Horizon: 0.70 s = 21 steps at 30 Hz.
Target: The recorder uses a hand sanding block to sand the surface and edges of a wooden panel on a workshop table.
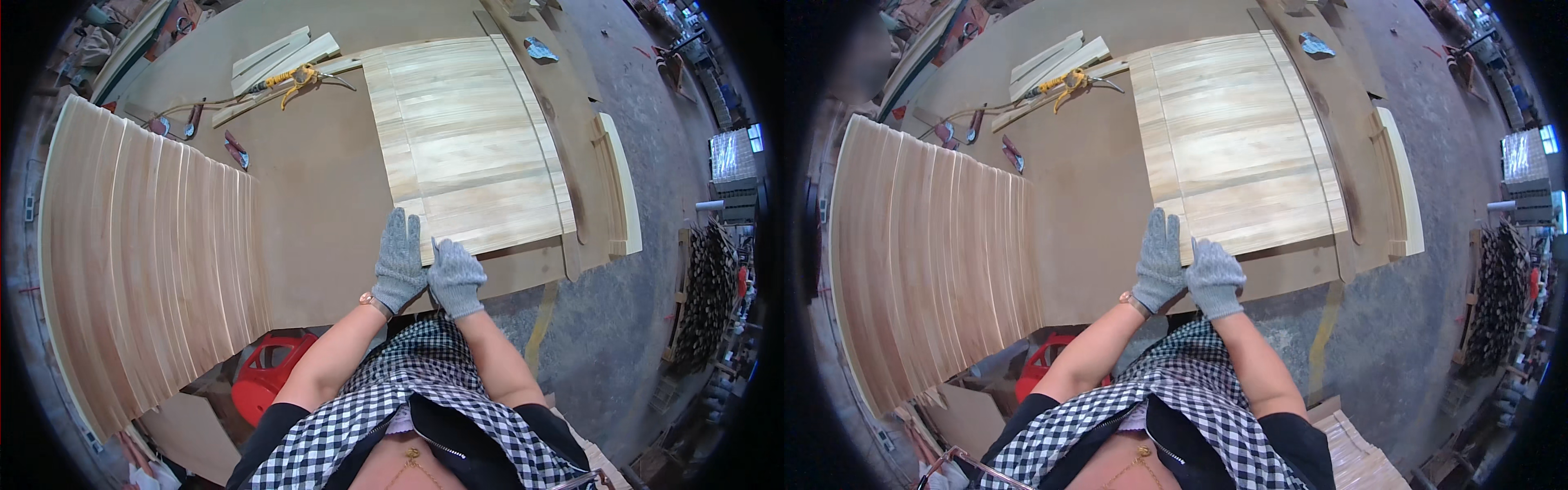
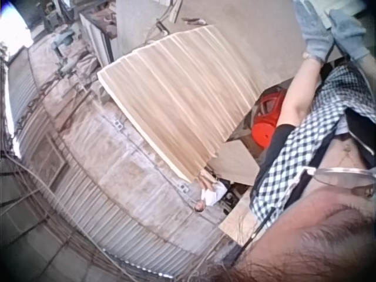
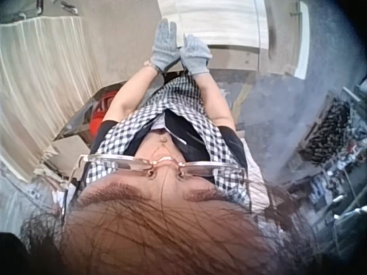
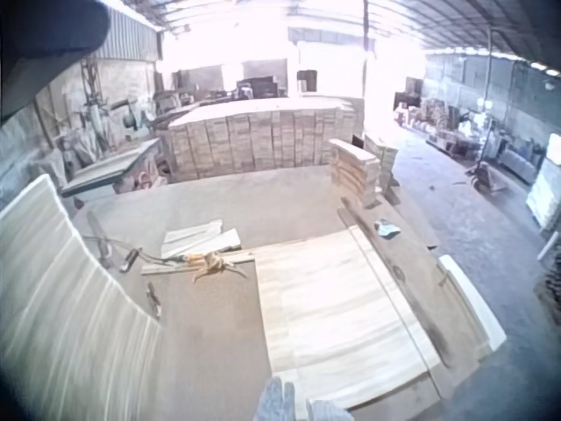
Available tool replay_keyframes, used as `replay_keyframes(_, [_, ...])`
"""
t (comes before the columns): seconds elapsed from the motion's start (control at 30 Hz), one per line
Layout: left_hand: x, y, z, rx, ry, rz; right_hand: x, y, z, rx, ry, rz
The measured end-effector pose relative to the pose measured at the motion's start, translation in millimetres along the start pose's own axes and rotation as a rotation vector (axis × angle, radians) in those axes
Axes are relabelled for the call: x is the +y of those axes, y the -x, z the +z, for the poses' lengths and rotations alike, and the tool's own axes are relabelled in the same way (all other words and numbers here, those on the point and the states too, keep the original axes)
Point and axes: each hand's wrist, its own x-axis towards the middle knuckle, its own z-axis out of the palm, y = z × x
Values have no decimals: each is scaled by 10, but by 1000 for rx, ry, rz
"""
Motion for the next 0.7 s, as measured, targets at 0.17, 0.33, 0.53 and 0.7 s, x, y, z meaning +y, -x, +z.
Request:
replay_keyframes(0.17, [151, -104, -18, -138, -11, -32, -14, -993, 132, 199, 25, -151])
replay_keyframes(0.33, [51, -26, -31, -57, 46, -19, 1, -650, 131, 220, 2, -198])
replay_keyframes(0.53, [-64, 72, 66, -7, 4, -1, -29, -271, 5, 141, -5, -209])
replay_keyframes(0.7, [55, -56, -32, -60, 88, -9, -158, -1775, 232, 203, -19, -186])
